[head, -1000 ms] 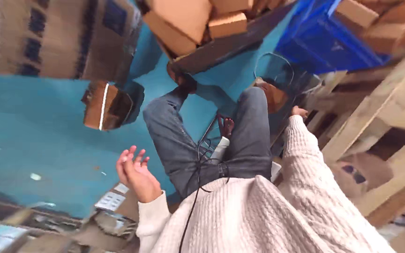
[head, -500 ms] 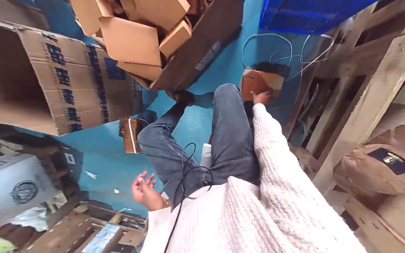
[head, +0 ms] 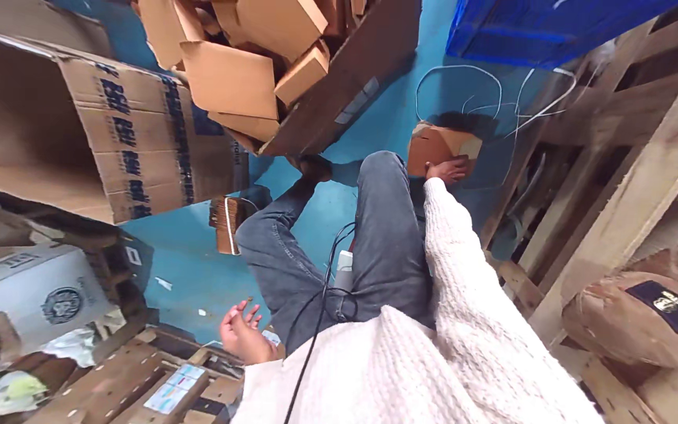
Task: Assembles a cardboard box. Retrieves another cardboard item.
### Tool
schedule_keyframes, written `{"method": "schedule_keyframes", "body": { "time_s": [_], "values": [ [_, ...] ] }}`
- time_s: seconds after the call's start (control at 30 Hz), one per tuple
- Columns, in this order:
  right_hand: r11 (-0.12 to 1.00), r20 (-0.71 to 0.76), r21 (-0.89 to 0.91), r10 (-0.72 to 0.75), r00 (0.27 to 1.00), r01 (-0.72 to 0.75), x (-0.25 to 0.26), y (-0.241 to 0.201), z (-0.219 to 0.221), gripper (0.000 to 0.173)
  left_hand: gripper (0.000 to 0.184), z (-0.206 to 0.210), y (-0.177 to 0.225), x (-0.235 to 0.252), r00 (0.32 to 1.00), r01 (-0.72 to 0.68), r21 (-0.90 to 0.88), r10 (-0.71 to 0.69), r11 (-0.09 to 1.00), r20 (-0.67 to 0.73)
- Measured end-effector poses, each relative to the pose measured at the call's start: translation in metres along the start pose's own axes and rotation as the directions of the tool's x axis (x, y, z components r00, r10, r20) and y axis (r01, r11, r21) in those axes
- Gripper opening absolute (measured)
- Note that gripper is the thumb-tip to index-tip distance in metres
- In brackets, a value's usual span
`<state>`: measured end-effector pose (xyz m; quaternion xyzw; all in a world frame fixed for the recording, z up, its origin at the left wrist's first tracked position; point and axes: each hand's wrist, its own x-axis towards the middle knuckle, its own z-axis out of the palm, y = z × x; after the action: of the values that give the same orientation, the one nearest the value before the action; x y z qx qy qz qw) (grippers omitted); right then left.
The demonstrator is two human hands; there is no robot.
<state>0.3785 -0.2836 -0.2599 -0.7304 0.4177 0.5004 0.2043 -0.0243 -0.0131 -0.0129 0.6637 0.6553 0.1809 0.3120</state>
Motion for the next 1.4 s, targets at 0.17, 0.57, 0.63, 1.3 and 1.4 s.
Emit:
{"method": "schedule_keyframes", "body": {
  "time_s": [0.17,0.57,0.63,1.3,1.4],
  "values": [
    [0.911,-0.367,0.267,-0.205,0.907,0.314,0.079,0.053,0.045,0.093,0.029,0.014,0.013,0.002,0.999,-0.027,-0.095,0.029,0.995,0.019],
    [0.491,0.266,0.817,-0.785,0.559,0.301,-0.145,0.143,-0.031,0.028,0.111,0.068,0.105,-0.046,0.260,-0.572,-0.532,0.753,0.624,0.604],
    [0.492,0.360,0.802,-0.850,0.384,0.339,-0.216,0.158,-0.017,0.021,0.139,0.070,0.117,-0.060,0.169,-0.568,-0.597,0.791,0.566,0.588],
    [0.646,0.728,0.442,-0.664,0.172,0.622,-0.359,0.203,0.078,0.022,0.131,-0.028,0.048,-0.035,0.352,-0.493,-0.813,0.925,0.312,0.141],
    [0.344,0.577,0.580,-0.813,-0.075,0.739,-0.294,0.204,0.075,0.040,0.138,-0.006,0.026,-0.036,0.415,-0.486,-0.810,0.902,0.329,0.118]
  ]
}}
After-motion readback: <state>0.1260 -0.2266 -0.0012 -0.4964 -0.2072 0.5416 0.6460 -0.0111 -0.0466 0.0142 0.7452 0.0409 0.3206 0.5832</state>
